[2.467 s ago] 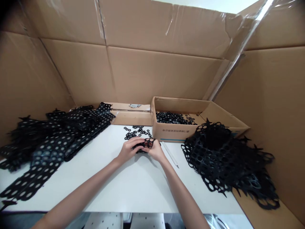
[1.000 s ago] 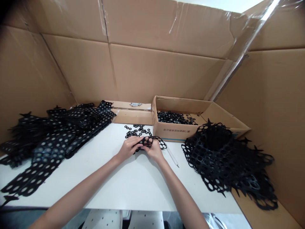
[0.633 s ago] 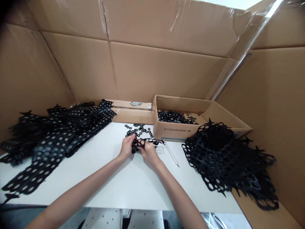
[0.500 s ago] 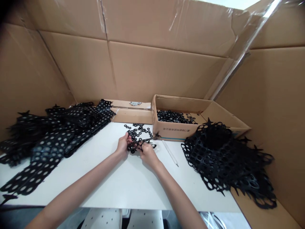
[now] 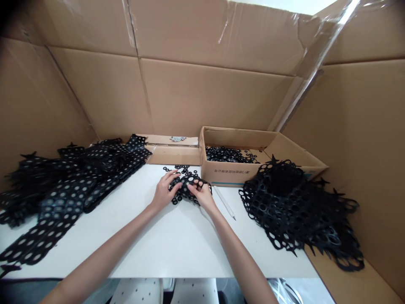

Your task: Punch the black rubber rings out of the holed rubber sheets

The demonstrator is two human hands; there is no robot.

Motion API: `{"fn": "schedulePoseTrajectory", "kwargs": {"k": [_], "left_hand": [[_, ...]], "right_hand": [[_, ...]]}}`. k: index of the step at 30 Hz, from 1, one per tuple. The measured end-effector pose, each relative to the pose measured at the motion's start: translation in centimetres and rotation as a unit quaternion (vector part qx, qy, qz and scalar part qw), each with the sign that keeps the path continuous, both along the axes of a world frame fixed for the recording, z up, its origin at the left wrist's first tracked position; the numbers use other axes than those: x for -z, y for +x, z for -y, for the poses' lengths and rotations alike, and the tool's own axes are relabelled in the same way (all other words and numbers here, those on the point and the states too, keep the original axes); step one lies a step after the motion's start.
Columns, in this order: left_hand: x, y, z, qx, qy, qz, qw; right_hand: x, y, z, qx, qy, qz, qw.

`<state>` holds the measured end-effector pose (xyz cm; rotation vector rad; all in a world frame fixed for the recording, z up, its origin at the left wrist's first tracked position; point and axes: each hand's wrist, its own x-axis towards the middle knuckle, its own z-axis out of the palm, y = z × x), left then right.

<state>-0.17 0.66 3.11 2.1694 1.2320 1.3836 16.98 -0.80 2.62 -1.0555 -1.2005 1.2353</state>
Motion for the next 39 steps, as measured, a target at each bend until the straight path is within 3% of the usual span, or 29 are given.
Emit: {"fn": "schedulePoseTrajectory", "kwargs": {"k": [3, 6, 9, 13, 17, 24, 29, 33, 36, 39], "left_hand": [[-0.6, 0.1, 0.2, 0.17, -0.015, -0.01, 0.985], [-0.4, 0.2, 0.0, 0.227, -0.062, 0.021, 0.972], [0.4, 0.3, -0.2, 0.201, -0.075, 0.056, 0.975], [1.4, 0.6, 0.2, 0.159, -0.039, 0.065, 0.984], [1.4, 1.2, 1.1, 0.126, -0.029, 0.07, 0.989], [0.5, 2.1, 2.2, 0.069, -0.138, 0.193, 0.969], [0.5, 2.0, 1.1, -0.028, -0.201, 0.312, 0.928], [1.0, 1.0, -0.5, -0.036, -0.247, 0.312, 0.917], [1.5, 0.4, -1.3, -0.037, -0.225, 0.226, 0.947], [1.8, 0.1, -1.3, -0.041, -0.145, 0.101, 0.983]], "right_hand": [[-1.0, 0.8, 0.6, -0.072, 0.012, 0.029, 0.997], [-1.2, 1.2, 0.9, -0.118, 0.023, 0.056, 0.991], [-0.2, 0.2, 0.9, -0.114, 0.049, 0.071, 0.99], [1.1, -1.6, 1.0, -0.017, 0.105, 0.102, 0.989], [0.6, -1.7, 1.5, 0.03, 0.187, 0.179, 0.965], [0.0, -1.5, 2.2, 0.042, 0.272, 0.276, 0.921], [0.8, -3.0, 2.5, -0.032, 0.309, 0.299, 0.902], [0.4, -2.7, 2.0, -0.023, 0.223, 0.22, 0.949], [0.6, -1.7, 1.1, 0.006, 0.108, 0.131, 0.985], [1.4, -0.9, 0.3, 0.052, 0.029, 0.091, 0.994]]}}
